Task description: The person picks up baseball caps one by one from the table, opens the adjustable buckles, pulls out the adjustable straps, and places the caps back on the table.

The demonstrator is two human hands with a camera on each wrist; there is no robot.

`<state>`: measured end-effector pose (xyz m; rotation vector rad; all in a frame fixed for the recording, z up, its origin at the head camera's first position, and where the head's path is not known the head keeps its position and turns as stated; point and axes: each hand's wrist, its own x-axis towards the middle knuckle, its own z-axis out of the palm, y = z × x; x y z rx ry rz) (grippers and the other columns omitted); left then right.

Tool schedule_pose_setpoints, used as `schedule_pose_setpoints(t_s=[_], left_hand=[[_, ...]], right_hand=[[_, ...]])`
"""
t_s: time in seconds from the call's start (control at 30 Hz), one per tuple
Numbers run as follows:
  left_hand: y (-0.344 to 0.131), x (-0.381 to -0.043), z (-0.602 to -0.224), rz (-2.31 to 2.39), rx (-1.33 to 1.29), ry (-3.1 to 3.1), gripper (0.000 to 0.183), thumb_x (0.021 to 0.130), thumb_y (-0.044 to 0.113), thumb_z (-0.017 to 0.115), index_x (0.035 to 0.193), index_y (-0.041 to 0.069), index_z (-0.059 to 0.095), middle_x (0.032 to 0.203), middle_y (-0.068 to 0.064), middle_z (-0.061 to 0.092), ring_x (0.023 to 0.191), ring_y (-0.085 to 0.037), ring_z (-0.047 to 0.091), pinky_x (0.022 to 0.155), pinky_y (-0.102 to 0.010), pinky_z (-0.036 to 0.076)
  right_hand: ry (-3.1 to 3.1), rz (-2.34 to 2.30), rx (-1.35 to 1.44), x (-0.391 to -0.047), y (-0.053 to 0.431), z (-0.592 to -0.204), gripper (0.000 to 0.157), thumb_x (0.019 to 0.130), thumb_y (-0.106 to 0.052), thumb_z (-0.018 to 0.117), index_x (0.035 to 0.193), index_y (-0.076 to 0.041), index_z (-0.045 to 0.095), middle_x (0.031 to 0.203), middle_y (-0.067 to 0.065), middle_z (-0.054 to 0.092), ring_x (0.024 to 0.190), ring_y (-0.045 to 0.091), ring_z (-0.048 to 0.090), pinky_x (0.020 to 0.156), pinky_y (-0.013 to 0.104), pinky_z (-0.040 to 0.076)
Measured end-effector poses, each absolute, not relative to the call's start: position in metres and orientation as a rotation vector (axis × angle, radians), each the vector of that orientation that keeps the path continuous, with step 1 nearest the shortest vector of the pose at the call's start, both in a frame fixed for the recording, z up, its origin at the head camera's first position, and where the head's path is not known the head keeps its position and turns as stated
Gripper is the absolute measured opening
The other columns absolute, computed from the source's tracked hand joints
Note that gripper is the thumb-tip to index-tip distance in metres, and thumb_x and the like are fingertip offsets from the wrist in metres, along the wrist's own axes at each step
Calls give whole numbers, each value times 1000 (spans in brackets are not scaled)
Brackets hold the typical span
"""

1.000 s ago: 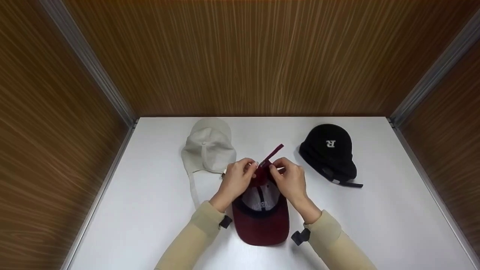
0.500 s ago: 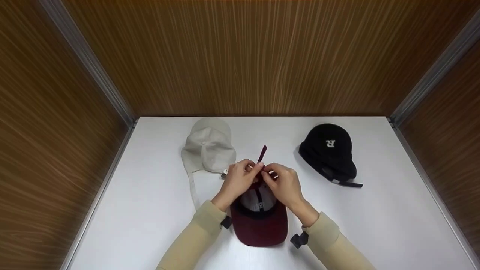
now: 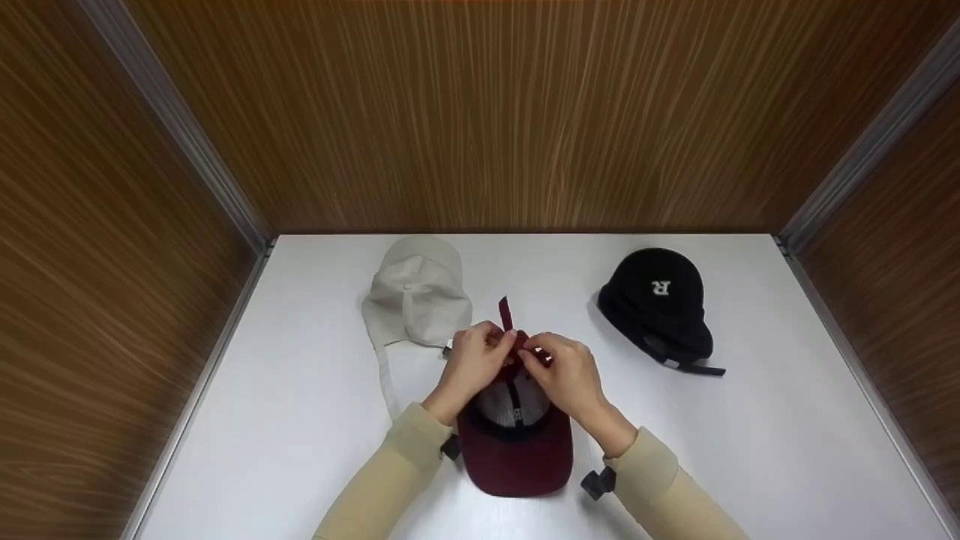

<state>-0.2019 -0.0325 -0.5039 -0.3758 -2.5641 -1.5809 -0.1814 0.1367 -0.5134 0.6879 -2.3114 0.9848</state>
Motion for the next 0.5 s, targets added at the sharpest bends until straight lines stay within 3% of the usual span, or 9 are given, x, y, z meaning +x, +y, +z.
schedule_pose_setpoints(t_s=[0.27, 0.5], left_hand=[[-32, -201, -505, -1462, -326, -2594, 21, 92, 10, 63, 71, 5, 63, 65, 0, 67, 56, -8, 61, 53, -23, 48], [-37, -203, -503, -1465, -278, -2611, 22, 93, 12, 61, 71, 8, 63, 62, 2, 67, 56, -8, 64, 50, -23, 45]], right_hand=[[-2409, 869, 563, -180, 134, -514, 12, 76, -4, 79, 84, -7, 71, 82, 3, 70, 68, 14, 66, 55, 31, 53], [-2439, 797, 485, -182, 135, -516, 11, 74, -5, 79, 85, -6, 74, 82, 4, 72, 65, 17, 66, 54, 35, 53]])
